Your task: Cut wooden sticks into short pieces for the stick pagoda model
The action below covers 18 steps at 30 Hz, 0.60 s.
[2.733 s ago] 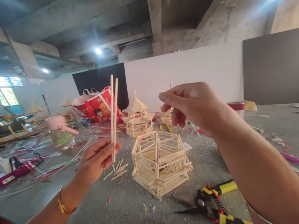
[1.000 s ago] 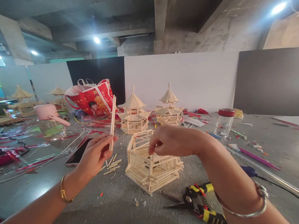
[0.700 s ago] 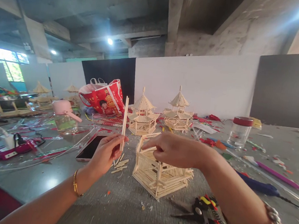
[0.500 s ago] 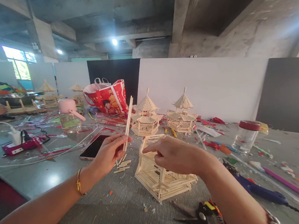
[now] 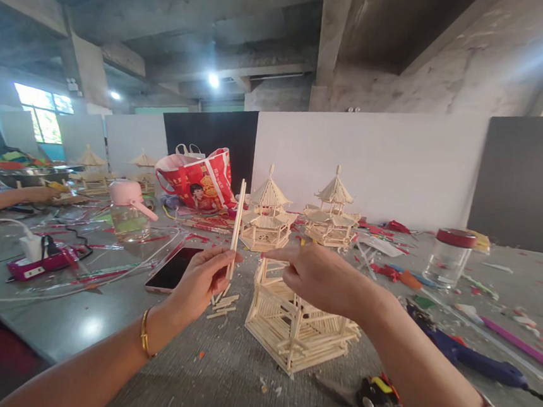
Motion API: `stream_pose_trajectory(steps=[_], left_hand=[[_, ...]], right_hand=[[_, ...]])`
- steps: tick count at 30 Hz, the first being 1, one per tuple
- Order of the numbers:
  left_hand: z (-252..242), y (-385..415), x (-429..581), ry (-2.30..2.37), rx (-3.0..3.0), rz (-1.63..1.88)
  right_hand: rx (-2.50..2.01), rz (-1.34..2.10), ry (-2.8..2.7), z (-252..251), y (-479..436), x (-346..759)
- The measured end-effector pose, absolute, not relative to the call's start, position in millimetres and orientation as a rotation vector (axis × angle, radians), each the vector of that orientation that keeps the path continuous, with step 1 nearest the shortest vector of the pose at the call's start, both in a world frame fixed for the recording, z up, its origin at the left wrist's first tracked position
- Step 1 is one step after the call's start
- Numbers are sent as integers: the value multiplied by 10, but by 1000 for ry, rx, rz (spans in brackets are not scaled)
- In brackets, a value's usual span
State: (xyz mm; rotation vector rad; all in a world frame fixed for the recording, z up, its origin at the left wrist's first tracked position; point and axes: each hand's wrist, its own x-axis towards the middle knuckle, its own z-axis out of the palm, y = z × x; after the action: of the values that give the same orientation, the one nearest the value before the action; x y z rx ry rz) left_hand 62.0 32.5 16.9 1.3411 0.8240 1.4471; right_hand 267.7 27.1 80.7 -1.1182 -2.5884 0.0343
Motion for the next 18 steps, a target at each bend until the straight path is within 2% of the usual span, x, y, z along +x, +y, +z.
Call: stream_pose_trajectory(steps=[5, 18], left_hand=[[149, 332, 607, 829, 1376, 1439], [184, 306, 606, 837, 1335, 1442]], right_hand=[[-1368, -298, -2393, 738, 406, 2656], [-1420, -162, -2469, 624, 550, 2691]])
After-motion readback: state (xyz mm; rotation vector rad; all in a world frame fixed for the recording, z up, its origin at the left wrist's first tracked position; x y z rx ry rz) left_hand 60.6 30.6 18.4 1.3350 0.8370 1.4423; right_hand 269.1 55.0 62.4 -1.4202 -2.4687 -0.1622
